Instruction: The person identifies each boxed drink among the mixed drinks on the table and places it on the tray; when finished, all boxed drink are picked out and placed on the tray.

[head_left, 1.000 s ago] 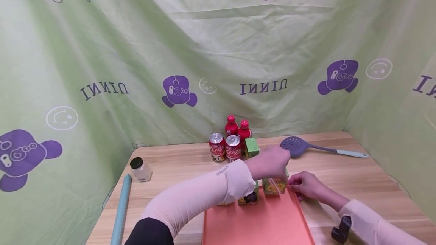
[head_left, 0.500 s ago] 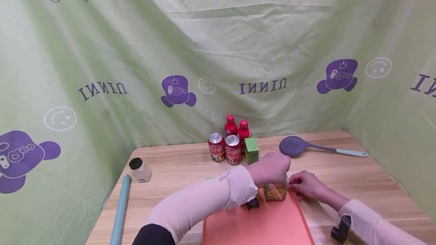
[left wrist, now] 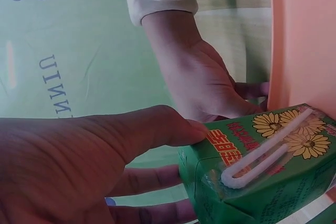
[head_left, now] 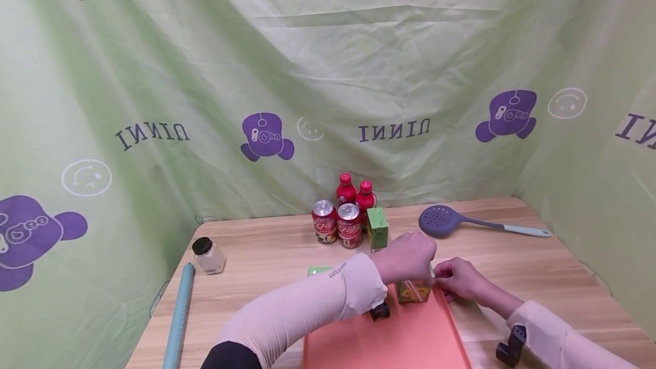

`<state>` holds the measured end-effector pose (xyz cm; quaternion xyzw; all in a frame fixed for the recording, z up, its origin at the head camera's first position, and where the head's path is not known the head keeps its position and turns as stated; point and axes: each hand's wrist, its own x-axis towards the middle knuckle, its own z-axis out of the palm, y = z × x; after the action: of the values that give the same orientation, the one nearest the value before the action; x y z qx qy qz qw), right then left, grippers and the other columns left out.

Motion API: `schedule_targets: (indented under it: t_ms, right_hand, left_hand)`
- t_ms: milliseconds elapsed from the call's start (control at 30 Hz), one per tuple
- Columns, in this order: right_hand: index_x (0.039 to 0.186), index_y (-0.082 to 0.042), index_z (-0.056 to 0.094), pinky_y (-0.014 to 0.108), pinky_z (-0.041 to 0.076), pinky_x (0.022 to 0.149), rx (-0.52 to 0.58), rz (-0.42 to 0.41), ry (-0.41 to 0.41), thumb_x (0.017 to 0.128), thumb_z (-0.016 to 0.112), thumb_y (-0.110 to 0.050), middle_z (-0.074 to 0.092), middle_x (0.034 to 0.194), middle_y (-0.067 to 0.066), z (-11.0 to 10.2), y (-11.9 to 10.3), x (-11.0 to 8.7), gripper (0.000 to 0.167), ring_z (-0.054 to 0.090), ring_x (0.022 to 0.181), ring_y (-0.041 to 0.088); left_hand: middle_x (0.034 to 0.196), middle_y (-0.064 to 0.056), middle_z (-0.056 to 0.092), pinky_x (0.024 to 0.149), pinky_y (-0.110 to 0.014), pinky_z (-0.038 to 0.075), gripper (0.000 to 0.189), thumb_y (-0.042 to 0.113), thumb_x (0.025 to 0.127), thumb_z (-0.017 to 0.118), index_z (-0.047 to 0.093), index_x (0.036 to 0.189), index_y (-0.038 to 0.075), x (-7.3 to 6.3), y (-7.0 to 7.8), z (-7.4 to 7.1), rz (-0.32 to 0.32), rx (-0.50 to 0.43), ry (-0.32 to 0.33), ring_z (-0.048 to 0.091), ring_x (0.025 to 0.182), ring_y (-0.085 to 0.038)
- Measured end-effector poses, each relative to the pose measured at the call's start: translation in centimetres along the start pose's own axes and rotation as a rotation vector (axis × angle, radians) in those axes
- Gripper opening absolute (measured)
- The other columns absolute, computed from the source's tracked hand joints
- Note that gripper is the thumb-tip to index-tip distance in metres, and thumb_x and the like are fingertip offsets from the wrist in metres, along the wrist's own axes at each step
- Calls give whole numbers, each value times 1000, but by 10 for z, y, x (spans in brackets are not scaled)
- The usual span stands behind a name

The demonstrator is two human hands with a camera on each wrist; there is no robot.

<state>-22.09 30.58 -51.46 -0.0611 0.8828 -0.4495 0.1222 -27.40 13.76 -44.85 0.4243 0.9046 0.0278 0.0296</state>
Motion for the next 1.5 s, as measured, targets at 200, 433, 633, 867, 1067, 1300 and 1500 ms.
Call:
schedule_targets:
  t_ms: [200, 433, 633, 867, 1067, 1300, 1500]
  right_hand:
    - [90, 0, 69, 27, 54, 52, 14, 3, -10, 90, 64, -1, 64, 70, 3, 0, 1, 0, 5, 59, 58, 11]
    - [90, 0, 70, 26, 53, 51, 18, -25, -18, 90, 64, -1, 66, 72, 4, -1, 3, 0, 6, 60, 57, 12]
    - [89, 2, 69, 27, 54, 50, 37, -23, -22, 87, 64, 1, 66, 71, 4, -2, 1, -1, 5, 61, 56, 11]
    - [92, 2, 69, 33, 57, 52, 41, 21, -27, 88, 64, 3, 62, 71, 3, -1, -3, -2, 6, 59, 60, 13]
    - [93, 2, 69, 33, 57, 52, 32, 30, -24, 89, 64, 2, 62, 71, 3, -1, -3, 0, 6, 59, 59, 13]
    - [95, 2, 70, 33, 57, 52, 45, 34, -29, 89, 64, 2, 63, 72, 3, -2, -2, -1, 8, 60, 60, 13]
    - [94, 3, 69, 34, 57, 53, 56, 37, -36, 89, 64, 2, 63, 72, 3, -2, -2, -1, 8, 60, 60, 13]
  left_hand:
    - [58, 10, 36, 47, -21, 28, 38, 29, 71, 85, 49, 63, 22, -33, 19, -49, -15, -2, -17, 36, 55, -6]
    - [85, 11, 69, 60, -18, 46, 32, 48, 76, 82, 69, 90, 22, -35, 5, -66, -59, -49, -64, 59, 72, -4]
    - [100, 0, 74, 72, -25, 54, 35, 45, 89, 71, 72, 104, 13, -23, -42, -82, -61, -117, -5, 67, 84, -14]
    - [117, -3, 72, 86, -26, 56, 38, 33, 89, 73, 71, 120, 11, -18, -82, -77, -124, -116, 19, 68, 95, -13]
    - [122, -5, 70, 94, -26, 53, 45, 28, 87, 75, 67, 127, 9, -14, -93, -66, -80, -34, 2, 64, 104, -15]
    - [115, -5, 68, 91, -26, 53, 42, 31, 87, 75, 69, 124, 12, -12, -93, -59, -47, 72, 7, 61, 101, -16]
    - [109, -4, 68, 89, -26, 52, 34, 28, 88, 73, 72, 118, 13, -10, -93, -58, -51, 71, 21, 59, 97, -15]
